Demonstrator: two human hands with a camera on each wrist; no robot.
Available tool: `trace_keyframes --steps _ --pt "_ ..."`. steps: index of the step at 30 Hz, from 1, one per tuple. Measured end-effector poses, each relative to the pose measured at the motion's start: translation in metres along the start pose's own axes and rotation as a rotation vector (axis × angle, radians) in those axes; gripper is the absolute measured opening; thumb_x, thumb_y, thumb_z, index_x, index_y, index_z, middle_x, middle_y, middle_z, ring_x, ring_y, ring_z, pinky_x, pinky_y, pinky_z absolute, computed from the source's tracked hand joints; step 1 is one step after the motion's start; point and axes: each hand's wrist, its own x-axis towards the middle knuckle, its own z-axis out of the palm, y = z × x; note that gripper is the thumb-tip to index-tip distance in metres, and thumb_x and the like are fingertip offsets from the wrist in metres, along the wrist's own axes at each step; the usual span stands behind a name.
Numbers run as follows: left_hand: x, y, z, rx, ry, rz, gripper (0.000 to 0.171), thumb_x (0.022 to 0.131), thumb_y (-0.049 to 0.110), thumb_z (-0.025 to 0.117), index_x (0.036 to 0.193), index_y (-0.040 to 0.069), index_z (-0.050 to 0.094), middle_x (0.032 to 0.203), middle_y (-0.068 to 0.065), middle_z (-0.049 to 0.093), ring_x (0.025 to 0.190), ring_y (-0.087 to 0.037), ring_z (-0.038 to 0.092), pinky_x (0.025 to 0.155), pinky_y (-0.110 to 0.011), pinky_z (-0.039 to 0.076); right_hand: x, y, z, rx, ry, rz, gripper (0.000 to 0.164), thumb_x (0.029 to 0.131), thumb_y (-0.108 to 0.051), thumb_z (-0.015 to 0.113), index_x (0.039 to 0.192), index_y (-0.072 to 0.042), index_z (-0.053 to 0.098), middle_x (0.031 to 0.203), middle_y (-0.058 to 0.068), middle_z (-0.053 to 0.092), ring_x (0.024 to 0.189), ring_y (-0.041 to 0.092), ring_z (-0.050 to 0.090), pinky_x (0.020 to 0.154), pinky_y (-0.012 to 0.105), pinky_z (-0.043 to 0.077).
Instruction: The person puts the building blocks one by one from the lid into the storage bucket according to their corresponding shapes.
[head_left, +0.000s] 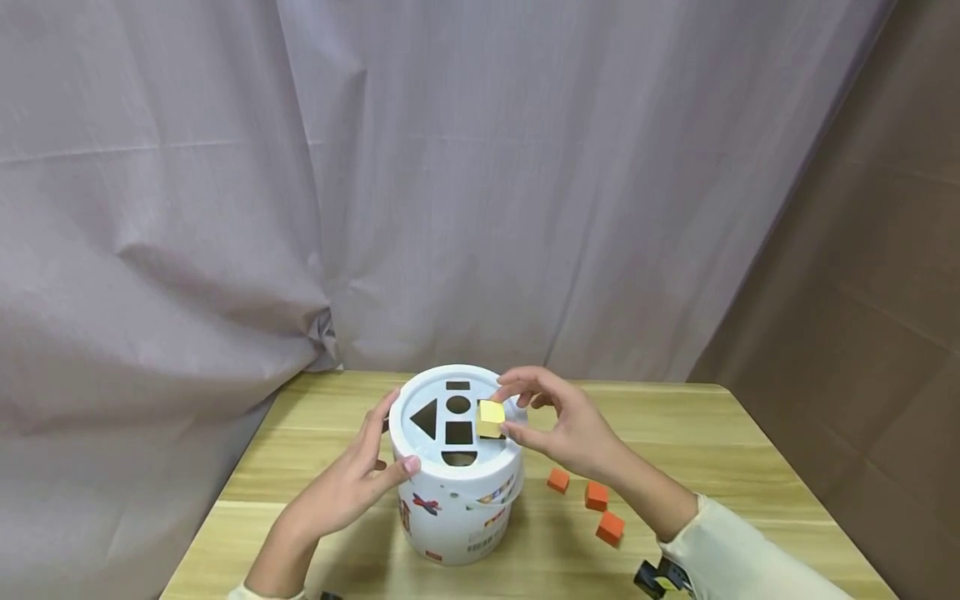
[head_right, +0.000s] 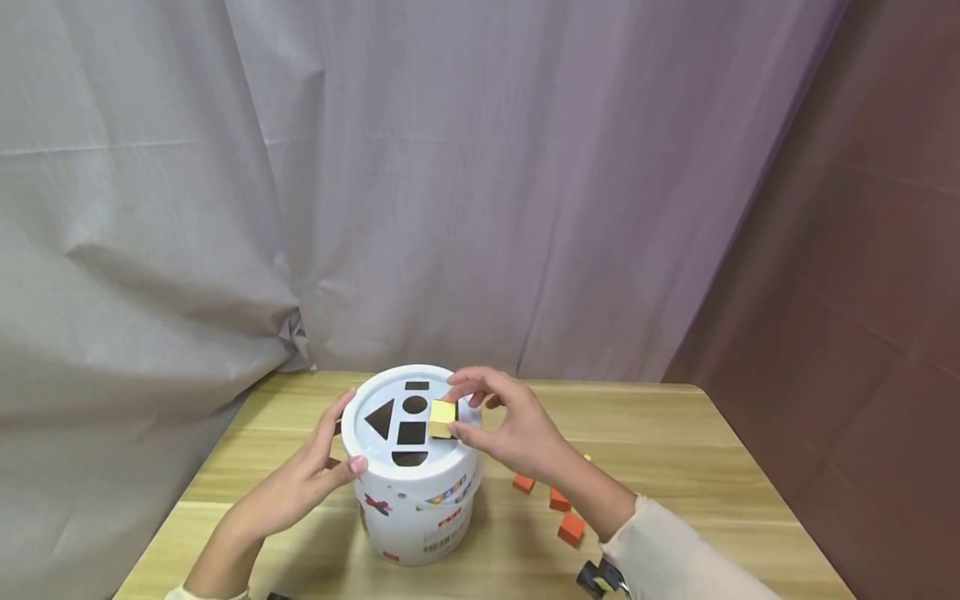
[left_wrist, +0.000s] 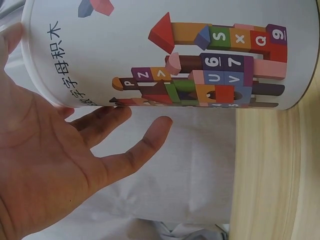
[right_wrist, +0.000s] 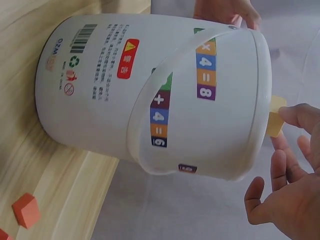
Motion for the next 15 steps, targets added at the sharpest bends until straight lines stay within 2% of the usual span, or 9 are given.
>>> trace_keyframes --steps 3,6,12,15 --pt "-0.002 0.0 0.0 0.0 -0.001 -0.005 0.096 0.109 0.036 0.069 0.178 0.035 0.002 0.181 -0.02 0.023 0.158 -0.043 0.043 0.097 -0.032 0.062 0.003 -0.003 0.005 0.025 -0.01 -0.012 0.053 0.09 -0.006 0.092 0.137 -0.012 0.069 0.12 0.002 0.082 0.103 0.033 0.069 0.091 0.036 0.06" --pt "-0.003 0.0 0.0 0.001 0.001 -0.007 0.096 0.109 0.036 0.069 0.179 0.033 0.002 0.181 -0.021 0.022 0.157 -0.045 0.043 0.097 -0.032 0.062 0.005 -0.006 0.011 0.028 -0.016 -0.016 0.053 0.09 -0.007 0.093 0.137 -0.013 0.069 0.12 0.002 0.082 0.102 0.033 0.069 0.089 0.036 0.06" --pt "-0.006 0.001 0.001 -0.01 -0.003 -0.017 0.096 0.11 0.036 0.069 0.179 0.034 0.002 0.182 -0.02 0.02 0.157 -0.045 0.042 0.096 -0.032 0.062 0.007 -0.01 0.02 -0.024 -0.015 -0.01 0.052 0.088 -0.01 0.095 0.134 -0.019 0.071 0.119 -0.004 0.083 0.1 0.019 0.067 0.089 0.035 0.055" --pt "-0.008 0.001 0.002 -0.02 -0.008 -0.024 0.095 0.11 0.035 0.068 0.178 0.034 0.002 0.182 -0.019 0.02 0.157 -0.043 0.041 0.096 -0.032 0.062 0.007 -0.01 0.024 -0.048 -0.008 -0.017 0.05 0.088 -0.011 0.095 0.132 -0.016 0.072 0.118 -0.006 0.084 0.1 0.017 0.065 0.09 0.035 0.053"
